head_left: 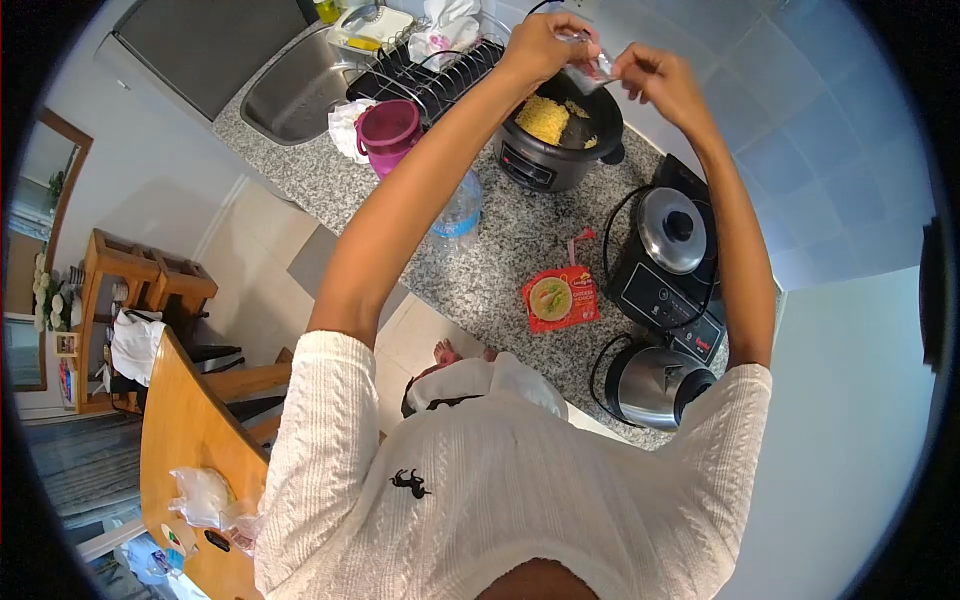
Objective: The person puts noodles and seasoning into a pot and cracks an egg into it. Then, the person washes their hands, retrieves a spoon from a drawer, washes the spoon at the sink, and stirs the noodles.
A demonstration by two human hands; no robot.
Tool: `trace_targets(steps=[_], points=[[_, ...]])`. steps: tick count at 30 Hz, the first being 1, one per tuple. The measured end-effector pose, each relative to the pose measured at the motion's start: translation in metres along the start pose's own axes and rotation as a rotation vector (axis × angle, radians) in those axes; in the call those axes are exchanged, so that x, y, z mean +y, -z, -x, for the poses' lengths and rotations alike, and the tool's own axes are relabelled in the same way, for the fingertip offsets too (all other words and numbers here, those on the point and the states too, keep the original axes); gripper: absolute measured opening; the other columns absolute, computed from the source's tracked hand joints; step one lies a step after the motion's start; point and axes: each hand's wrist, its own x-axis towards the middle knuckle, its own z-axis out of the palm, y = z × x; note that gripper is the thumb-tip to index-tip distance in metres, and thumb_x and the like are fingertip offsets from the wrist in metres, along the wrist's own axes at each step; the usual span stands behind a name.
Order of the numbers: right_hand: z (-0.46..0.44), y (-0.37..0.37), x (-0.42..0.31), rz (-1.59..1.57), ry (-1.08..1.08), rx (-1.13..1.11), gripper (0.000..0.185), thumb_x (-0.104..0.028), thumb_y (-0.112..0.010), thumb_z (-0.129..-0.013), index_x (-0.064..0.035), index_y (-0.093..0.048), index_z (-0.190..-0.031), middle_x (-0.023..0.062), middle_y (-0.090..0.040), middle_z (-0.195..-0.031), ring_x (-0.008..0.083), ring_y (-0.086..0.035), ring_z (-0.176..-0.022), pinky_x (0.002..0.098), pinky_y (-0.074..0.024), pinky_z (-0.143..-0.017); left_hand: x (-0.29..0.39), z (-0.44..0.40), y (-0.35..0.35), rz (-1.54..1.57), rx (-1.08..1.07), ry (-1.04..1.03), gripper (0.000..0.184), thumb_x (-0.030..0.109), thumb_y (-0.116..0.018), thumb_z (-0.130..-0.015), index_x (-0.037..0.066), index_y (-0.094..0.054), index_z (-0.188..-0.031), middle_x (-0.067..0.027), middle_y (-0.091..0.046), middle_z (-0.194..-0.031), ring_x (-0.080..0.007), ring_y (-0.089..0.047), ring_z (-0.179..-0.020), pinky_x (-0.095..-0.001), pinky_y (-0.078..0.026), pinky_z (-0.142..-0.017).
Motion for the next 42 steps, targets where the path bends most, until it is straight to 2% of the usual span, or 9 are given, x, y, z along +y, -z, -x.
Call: trace_targets(steps=[3, 6, 7, 10, 12, 23, 29, 37, 42], points=[[-0.02, 0.008, 0.026, -0.346, -0.159, 0.043, 0.013, -0.017, -0.056, -0.074, -0.0051, -0.062, -0.074, 0.0037, -0.057, -0.06, 0.0095, -0.054, -0.053, 0.0258, -0.042, -0.048, 0.004, -0.017, 0.002, -0.428, 0.394, -0.421, 0.018, 0.012, -0.066, -0.067, 0.006, -0.063, -0.084, -0.0155, -0.058, -0.091, -0.0312, -0.052, -0.093, -0.0358, -0.041, -0.079], [-0.023, -0.036, 0.072, 0.368, -0.032, 0.008, 0.012, -0.014, -0.056, -0.071, -0.0043, -0.061, -0.074, 0.0088, -0.055, -0.057, 0.016, -0.051, -0.049, 0.0313, -0.041, -0.05, -0.008, -0.026, 0.017, -0.729, 0.166, -0.424, 0.034, 0.019, -0.07, -0.068, 0.011, -0.06, -0.099, -0.0088, -0.063, -0.09, -0.0265, -0.061, -0.082, -0.0395, -0.046, -0.072], [-0.019, -0.041, 0.061, 0.044, -0.175, 0.065, 0.014, -0.014, -0.055, -0.069, -0.0011, -0.059, -0.074, 0.0142, -0.052, -0.056, 0.0228, -0.051, -0.05, 0.0338, -0.0405, -0.052, -0.005, -0.02, 0.018, -0.846, 0.038, -0.367, 0.038, 0.025, -0.068, -0.069, 0.013, -0.059, -0.104, -0.0105, -0.061, -0.101, -0.0297, -0.057, -0.092, -0.0341, -0.044, -0.08], [-0.016, -0.045, 0.044, 0.171, 0.079, 0.027, 0.014, -0.013, -0.054, -0.07, 0.0002, -0.057, -0.074, 0.0165, -0.052, -0.056, 0.0256, -0.049, -0.05, 0.0339, -0.0404, -0.053, -0.008, 0.0, 0.011, -1.123, -0.149, -0.419, 0.038, 0.026, -0.067, -0.07, 0.019, -0.058, -0.106, -0.0082, -0.058, -0.105, -0.0238, -0.053, -0.1, -0.0442, -0.031, -0.093], [-0.016, -0.041, 0.032, 0.273, 0.172, 0.021, 0.016, -0.015, -0.057, -0.076, 0.0015, -0.057, -0.075, 0.0121, -0.052, -0.056, 0.0157, -0.047, -0.048, 0.0306, -0.0372, -0.048, -0.006, 0.007, 0.006, -1.313, -0.264, -0.29, 0.028, 0.026, -0.064, -0.072, 0.02, -0.061, -0.099, -0.0066, -0.061, -0.097, -0.0217, -0.053, -0.099, -0.0492, -0.024, -0.095], [-0.012, -0.038, 0.031, 0.336, 0.371, 0.143, 0.021, -0.021, -0.055, -0.077, 0.0, -0.058, -0.076, 0.0175, -0.053, -0.062, 0.0255, -0.053, -0.052, 0.0345, -0.0413, -0.051, -0.003, 0.008, -0.004, -1.259, -0.2, -0.476, 0.005, 0.015, -0.058, -0.074, 0.011, -0.06, -0.075, -0.0054, -0.059, -0.07, -0.0244, -0.057, -0.075, -0.045, -0.033, -0.085], [-0.019, -0.039, 0.032, -0.493, -0.257, 0.092, 0.024, -0.024, -0.052, -0.078, -0.0061, -0.051, -0.061, -0.0005, -0.039, -0.05, 0.0063, -0.036, -0.044, 0.0226, -0.0261, -0.04, -0.002, 0.013, -0.01, -1.026, -0.004, -0.539, 0.006, 0.01, -0.055, -0.074, 0.005, -0.058, -0.076, -0.0091, -0.059, -0.075, -0.0303, -0.058, -0.072, -0.0383, -0.045, -0.067], [-0.041, -0.057, 0.048, -0.508, -0.627, -0.004, 0.03, -0.027, -0.056, -0.076, -0.009, -0.047, -0.054, -0.0022, -0.04, -0.047, 0.0073, -0.034, -0.041, 0.023, -0.0227, -0.037, -0.023, 0.013, -0.015, -0.991, 0.045, -0.074, 0.009, 0.011, -0.057, -0.074, 0.003, -0.06, -0.078, -0.0185, -0.061, -0.073, -0.0332, -0.06, -0.07, -0.0404, -0.048, -0.064], [-0.052, -0.063, 0.051, -0.388, -0.65, 0.034, 0.031, -0.027, -0.057, -0.074, -0.0077, -0.047, -0.052, 0.0, -0.04, -0.045, 0.0091, -0.034, -0.039, 0.024, -0.0226, -0.036, -0.028, 0.023, -0.022, -1.063, 0.145, -0.154, 0.01, 0.01, -0.06, -0.072, 0.002, -0.06, -0.078, -0.0192, -0.06, -0.073, -0.0348, -0.06, -0.071, -0.0416, -0.047, -0.063]])
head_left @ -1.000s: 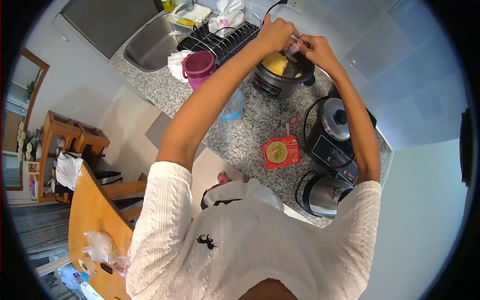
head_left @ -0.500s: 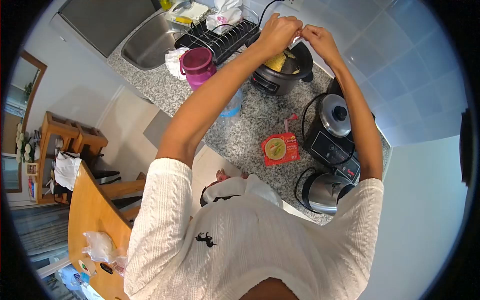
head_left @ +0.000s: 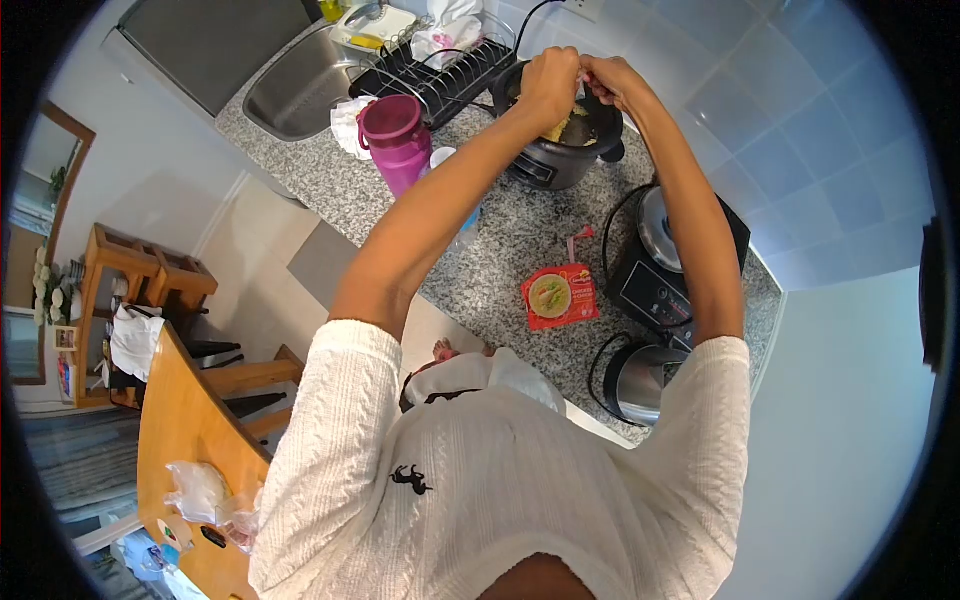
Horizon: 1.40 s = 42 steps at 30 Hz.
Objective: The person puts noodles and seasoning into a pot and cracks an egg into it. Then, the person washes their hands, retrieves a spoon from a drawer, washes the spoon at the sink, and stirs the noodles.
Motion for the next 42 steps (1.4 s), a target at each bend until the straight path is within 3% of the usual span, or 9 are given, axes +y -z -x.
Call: trace_targets(steps=[4, 8, 14, 16, 23, 29, 35, 38, 42], points=[[-0.016, 0.003, 0.015, 0.036, -0.051, -0.002, 0.031, -0.029, -0.058, -0.073, -0.0074, -0.049, -0.053, 0.0013, -0.041, -0.045, 0.0115, -0.036, -0.038, 0.0269, -0.0269, -0.036, 0.004, 0.004, 0.0, -0.026, 0.057, -0.044, 0.012, 0.01, -0.062, -0.07, 0.0, -0.06, -0.075, -0.0193, -0.061, -0.072, -0.0348, -0.06, -0.071, -0.0411, -0.048, -0.063], [-0.032, 0.004, 0.034, 0.285, -0.016, 0.025, 0.027, -0.029, -0.06, -0.07, -0.0041, -0.058, -0.06, 0.009, -0.054, -0.052, 0.0211, -0.054, -0.049, 0.0342, -0.0432, -0.047, -0.011, -0.002, -0.004, 0.168, -0.069, 0.289, 0.013, 0.01, -0.065, -0.067, -0.001, -0.062, -0.074, -0.0211, -0.061, -0.077, -0.0349, -0.061, -0.076, -0.0394, -0.049, -0.067], [-0.029, 0.001, 0.049, 0.705, 0.302, 0.373, 0.029, -0.026, -0.06, -0.068, -0.0004, -0.063, -0.081, 0.0198, -0.062, -0.076, 0.0367, -0.059, -0.082, 0.0412, -0.0482, -0.073, -0.023, -0.017, -0.035, 0.245, -0.067, 0.61, 0.014, 0.009, -0.067, -0.066, -0.002, -0.064, -0.073, -0.0201, -0.062, -0.077, -0.0317, -0.062, -0.073, -0.0374, -0.051, -0.065], [-0.016, -0.001, 0.044, 0.748, 0.376, 0.364, 0.026, -0.024, -0.06, -0.069, -0.0015, -0.063, -0.082, 0.0191, -0.062, -0.076, 0.0354, -0.06, -0.08, 0.041, -0.0482, -0.072, -0.029, -0.019, -0.041, 0.181, -0.025, 0.566, 0.016, 0.008, -0.07, -0.063, -0.006, -0.063, -0.066, -0.0167, -0.063, -0.067, -0.0222, -0.064, -0.056, -0.032, -0.052, -0.051], [0.021, -0.001, 0.037, 0.693, 0.824, 0.205, 0.01, -0.008, -0.059, -0.071, -0.0012, -0.061, -0.078, 0.018, -0.061, -0.072, 0.032, -0.06, -0.069, 0.0381, -0.0478, -0.064, -0.051, -0.043, -0.035, 0.509, -0.212, 0.82, 0.01, -0.004, -0.06, -0.072, -0.013, -0.06, -0.068, -0.0161, -0.061, -0.06, -0.0211, -0.061, -0.048, -0.0279, -0.048, -0.037], [0.024, -0.005, 0.044, 0.425, 0.838, 0.137, 0.012, -0.003, -0.063, -0.074, -0.0005, -0.061, -0.086, 0.0102, -0.063, -0.074, 0.0161, -0.062, -0.068, 0.0295, -0.0488, -0.061, -0.059, -0.06, -0.047, 0.781, -0.389, 1.079, 0.012, 0.0, -0.052, -0.081, -0.008, -0.058, -0.074, -0.0142, -0.063, -0.066, -0.0179, -0.061, -0.048, -0.0241, -0.044, -0.033], [0.018, -0.011, 0.048, 0.28, 0.875, 0.108, 0.016, -0.006, -0.062, -0.078, -0.0008, -0.062, -0.093, 0.0115, -0.064, -0.077, 0.0149, -0.063, -0.068, 0.0281, -0.0489, -0.06, -0.079, -0.074, -0.084, 0.979, -0.352, 1.181, 0.018, 0.002, -0.048, -0.084, -0.011, -0.055, -0.073, -0.0175, -0.061, -0.065, -0.0217, -0.06, -0.047, -0.0292, -0.049, -0.037], [0.024, -0.013, 0.038, 0.464, 0.819, 0.24, 0.015, -0.01, -0.06, -0.079, -0.001, -0.063, -0.091, 0.0127, -0.064, -0.071, 0.0176, -0.063, -0.065, 0.0279, -0.0483, -0.059, -0.063, -0.065, -0.055, 0.968, -0.479, 1.195, 0.012, 0.002, -0.046, -0.084, -0.003, -0.056, -0.079, -0.0121, -0.063, -0.068, -0.0159, -0.061, -0.051, -0.0221, -0.041, -0.032], [0.011, -0.008, 0.036, 0.644, 0.846, 0.275, 0.012, -0.012, -0.058, -0.079, -0.0016, -0.063, -0.084, 0.0152, -0.061, -0.068, 0.026, -0.061, -0.064, 0.0329, -0.0471, -0.059, -0.069, -0.058, -0.058, 0.785, -0.37, 1.075, 0.027, 0.011, -0.048, -0.084, -0.007, -0.054, -0.065, -0.0167, -0.062, -0.064, -0.0194, -0.059, -0.046, -0.0285, -0.048, -0.039]])
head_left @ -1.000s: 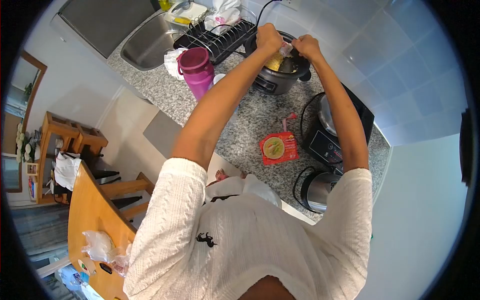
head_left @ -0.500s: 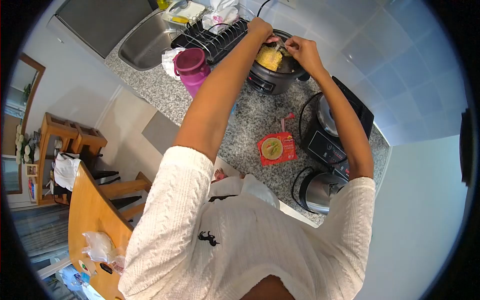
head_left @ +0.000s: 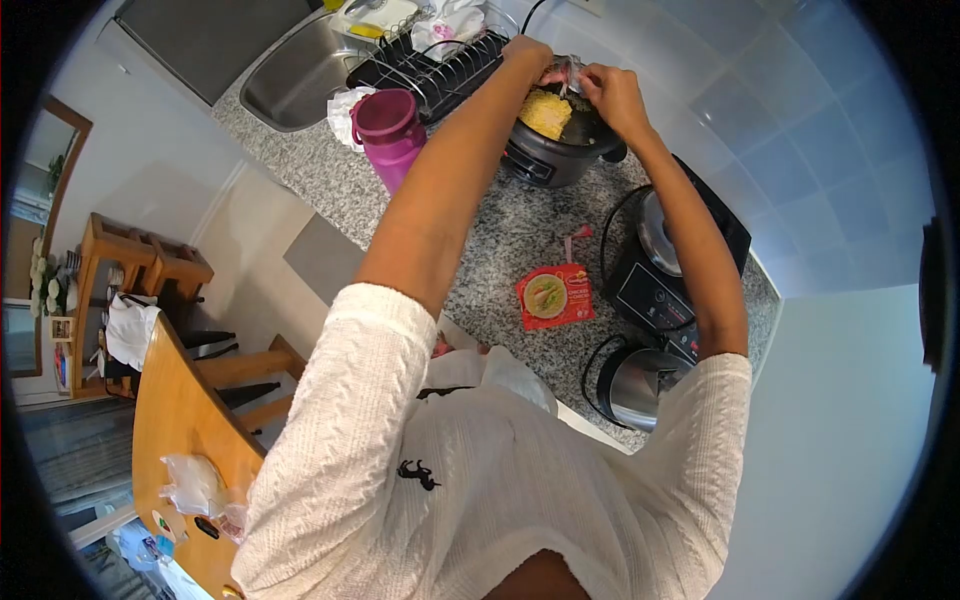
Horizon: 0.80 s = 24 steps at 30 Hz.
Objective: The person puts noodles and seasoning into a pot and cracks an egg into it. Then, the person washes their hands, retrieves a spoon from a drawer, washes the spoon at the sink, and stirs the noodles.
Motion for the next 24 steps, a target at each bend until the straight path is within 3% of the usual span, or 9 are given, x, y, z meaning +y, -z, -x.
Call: trace_targets(steps=[2, 5, 7, 10, 12, 14, 17, 20, 24], points=[[-0.006, 0.007, 0.005, 0.05, -0.04, -0.102, 0.011, -0.01, -0.059, -0.075, -0.0027, -0.063, -0.082, 0.0192, -0.06, -0.073, 0.0359, -0.058, -0.069, 0.0406, -0.0468, -0.063, 0.005, 0.02, 0.009, -0.267, -0.014, -0.09, 0.03, 0.015, -0.048, -0.085, -0.007, -0.055, -0.066, -0.015, -0.063, -0.065, -0.0177, -0.06, -0.048, -0.0282, -0.048, -0.04], [-0.013, 0.003, 0.025, -0.017, -0.005, -0.172, 0.01, -0.009, -0.058, -0.075, -0.0044, -0.063, -0.082, 0.0188, -0.06, -0.074, 0.0354, -0.058, -0.07, 0.0405, -0.0469, -0.064, 0.011, 0.041, 0.017, -0.172, -0.186, -0.112, 0.029, 0.02, -0.05, -0.082, -0.006, -0.059, -0.071, -0.0137, -0.064, -0.066, -0.0173, -0.061, -0.051, -0.0269, -0.048, -0.043], [-0.014, 0.004, 0.025, -0.011, 0.007, -0.194, 0.011, -0.008, -0.058, -0.074, -0.0041, -0.062, -0.083, 0.0188, -0.06, -0.074, 0.0352, -0.058, -0.071, 0.0409, -0.0468, -0.064, 0.004, 0.02, 0.021, -0.704, -0.187, -0.478, 0.023, 0.02, -0.055, -0.077, -0.002, -0.062, -0.075, -0.0125, -0.064, -0.067, -0.0187, -0.062, -0.056, -0.0281, -0.05, -0.049], [-0.016, 0.008, 0.016, 0.102, 0.048, -0.191, 0.012, -0.005, -0.058, -0.073, -0.0034, -0.061, -0.084, 0.0182, -0.06, -0.074, 0.0352, -0.058, -0.072, 0.0417, -0.0465, -0.064, -0.017, -0.004, 0.023, -1.069, -0.091, -0.796, 0.02, 0.023, -0.062, -0.07, 0.006, -0.065, -0.079, -0.0114, -0.065, -0.071, -0.0212, -0.064, -0.066, -0.031, -0.051, -0.061], [-0.018, 0.01, 0.009, 0.172, 0.101, -0.182, 0.012, -0.004, -0.057, -0.073, -0.0031, -0.06, -0.085, 0.0178, -0.06, -0.074, 0.0353, -0.058, -0.072, 0.0422, -0.0463, -0.063, -0.018, -0.006, 0.023, -0.981, -0.061, -0.713, 0.022, 0.025, -0.066, -0.067, 0.009, -0.066, -0.082, -0.0105, -0.065, -0.076, -0.0225, -0.063, -0.074, -0.0334, -0.051, -0.068], [-0.016, 0.01, 0.003, 0.197, 0.172, -0.189, 0.012, -0.004, -0.056, -0.073, -0.0028, -0.06, -0.084, 0.0175, -0.059, -0.073, 0.0355, -0.058, -0.072, 0.0426, -0.0461, -0.063, -0.016, 0.0, 0.02, -0.7, -0.094, -0.405, 0.026, 0.026, -0.07, -0.064, 0.011, -0.066, -0.085, -0.0092, -0.065, -0.081, -0.0232, -0.063, -0.082, -0.0358, -0.049, -0.073], [-0.016, 0.005, 0.006, 0.168, 0.153, -0.16, 0.012, -0.003, -0.054, -0.073, -0.003, -0.06, -0.084, 0.0177, -0.059, -0.074, 0.0355, -0.058, -0.073, 0.0426, -0.046, -0.064, -0.01, 0.022, 0.014, -0.784, 0.144, -0.483, 0.023, 0.025, -0.07, -0.065, 0.01, -0.067, -0.083, -0.0122, -0.064, -0.09, -0.0251, -0.062, -0.087, -0.0368, -0.049, -0.074], [-0.016, 0.002, 0.006, 0.11, 0.123, -0.236, 0.012, -0.005, -0.055, -0.074, -0.0028, -0.06, -0.085, 0.018, -0.059, -0.073, 0.0348, -0.058, -0.073, 0.0422, -0.0459, -0.065, 0.002, 0.058, 0.021, -0.929, 0.211, -0.543, 0.023, 0.026, -0.07, -0.065, 0.011, -0.067, -0.082, -0.0138, -0.062, -0.096, -0.0268, -0.06, -0.091, -0.037, -0.048, -0.077], [-0.014, 0.012, 0.004, -0.013, 0.09, -0.22, 0.011, -0.007, -0.056, -0.074, -0.0025, -0.06, -0.084, 0.0188, -0.059, -0.072, 0.0343, -0.058, -0.071, 0.0405, -0.0461, -0.064, 0.0, 0.062, 0.022, -0.941, 0.055, -0.569, 0.026, 0.032, -0.071, -0.064, 0.015, -0.068, -0.084, -0.0104, -0.062, -0.097, -0.0262, -0.057, -0.095, -0.0365, -0.048, -0.077]])
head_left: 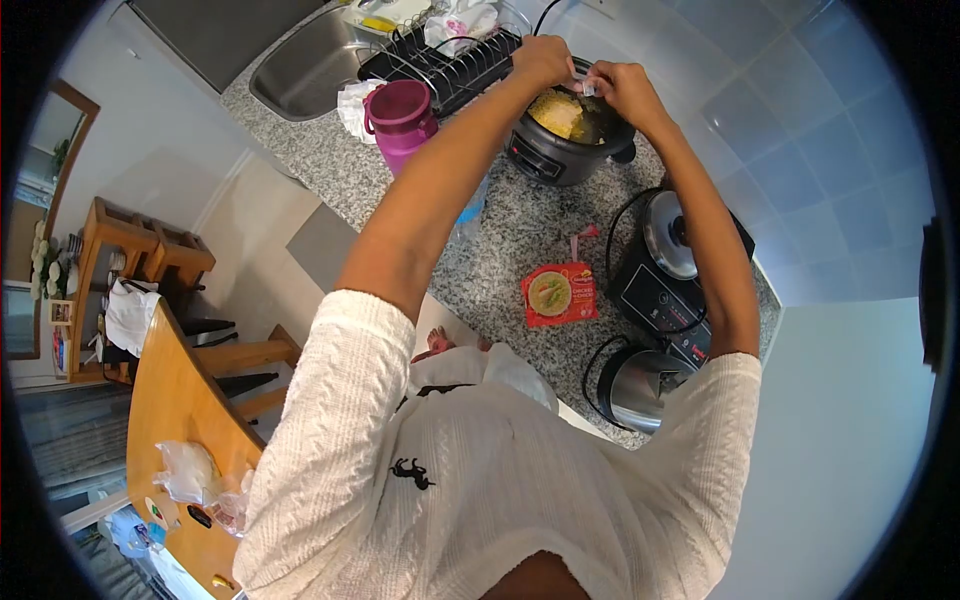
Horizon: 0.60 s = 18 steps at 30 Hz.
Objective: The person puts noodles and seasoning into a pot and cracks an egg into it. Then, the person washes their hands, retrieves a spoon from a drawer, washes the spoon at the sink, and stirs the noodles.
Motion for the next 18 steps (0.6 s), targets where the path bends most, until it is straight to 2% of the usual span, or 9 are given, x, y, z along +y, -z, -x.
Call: trace_targets(steps=[2, 6, 8, 11, 13, 14, 18], points=[[0.005, 0.007, -0.002, 0.112, 0.062, -0.016, 0.011, -0.008, -0.057, -0.075, -0.0022, -0.06, -0.083, 0.019, -0.059, -0.071, 0.0334, -0.059, -0.07, 0.0382, -0.0462, -0.063, -0.007, -0.016, -0.019, 0.044, 0.036, -0.029, 0.028, 0.032, -0.074, -0.06, 0.022, -0.069, -0.085, -0.0067, -0.064, -0.09, -0.0237, -0.061, -0.088, -0.0372, -0.048, -0.075], [0.008, 0.014, 0.002, -0.088, -0.081, -0.11, 0.018, -0.016, -0.061, -0.075, -0.003, -0.061, -0.088, 0.0156, -0.06, -0.071, 0.0282, -0.059, -0.067, 0.0355, -0.0453, -0.063, 0.006, -0.01, -0.027, -0.182, 0.265, -0.031, 0.019, 0.036, -0.07, -0.063, 0.027, -0.069, -0.08, -0.0059, -0.063, -0.089, -0.0273, -0.054, -0.096, -0.0383, -0.045, -0.08], [0.013, 0.012, 0.006, -0.23, -0.134, -0.107, 0.024, -0.021, -0.063, -0.075, -0.0038, -0.062, -0.091, 0.0132, -0.06, -0.07, 0.0251, -0.058, -0.065, 0.0349, -0.0448, -0.063, 0.01, -0.003, -0.02, -0.13, 0.208, -0.021, 0.016, 0.034, -0.07, -0.063, 0.028, -0.069, -0.079, -0.0054, -0.062, -0.09, -0.0254, -0.051, -0.098, -0.0379, -0.042, -0.082], [0.011, 0.012, 0.013, -0.163, -0.114, -0.134, 0.031, -0.029, -0.067, -0.072, -0.0041, -0.064, -0.091, 0.0115, -0.061, -0.071, 0.0225, -0.058, -0.067, 0.035, -0.0446, -0.063, 0.013, 0.008, -0.014, -0.071, 0.17, -0.035, 0.013, 0.033, -0.069, -0.064, 0.028, -0.069, -0.077, -0.0049, -0.062, -0.09, -0.0249, -0.05, -0.1, -0.0381, -0.041, -0.083], [0.012, 0.013, 0.0, -0.115, -0.055, -0.034, 0.031, -0.032, -0.068, -0.071, -0.0057, -0.065, -0.087, 0.0112, -0.062, -0.075, 0.0234, -0.059, -0.07, 0.0344, -0.0445, -0.064, 0.012, 0.01, -0.015, -0.046, 0.172, -0.028, 0.013, 0.033, -0.07, -0.064, 0.028, -0.069, -0.076, -0.0042, -0.062, -0.089, -0.025, -0.048, -0.101, -0.0384, -0.04, -0.084], [0.012, 0.015, -0.006, -0.092, -0.026, 0.017, 0.031, -0.034, -0.068, -0.07, -0.0064, -0.066, -0.085, 0.011, -0.063, -0.077, 0.0239, -0.06, -0.072, 0.0341, -0.0445, -0.064, 0.012, 0.01, -0.015, -0.046, 0.173, -0.024, 0.017, 0.034, -0.07, -0.063, 0.028, -0.068, -0.079, -0.0043, -0.061, -0.091, -0.0253, -0.048, -0.102, -0.0389, -0.04, -0.084], [0.002, 0.019, -0.013, 0.13, -0.171, 0.004, 0.02, -0.028, -0.067, -0.069, -0.0103, -0.067, -0.078, 0.0108, -0.062, -0.073, 0.0268, -0.06, -0.07, 0.0351, -0.0446, -0.062, 0.016, 0.019, -0.009, -0.153, 0.241, -0.026, 0.034, 0.037, -0.071, -0.062, 0.025, -0.065, -0.094, -0.0054, -0.056, -0.104, -0.0267, -0.045, -0.105, -0.0409, -0.039, -0.084]])
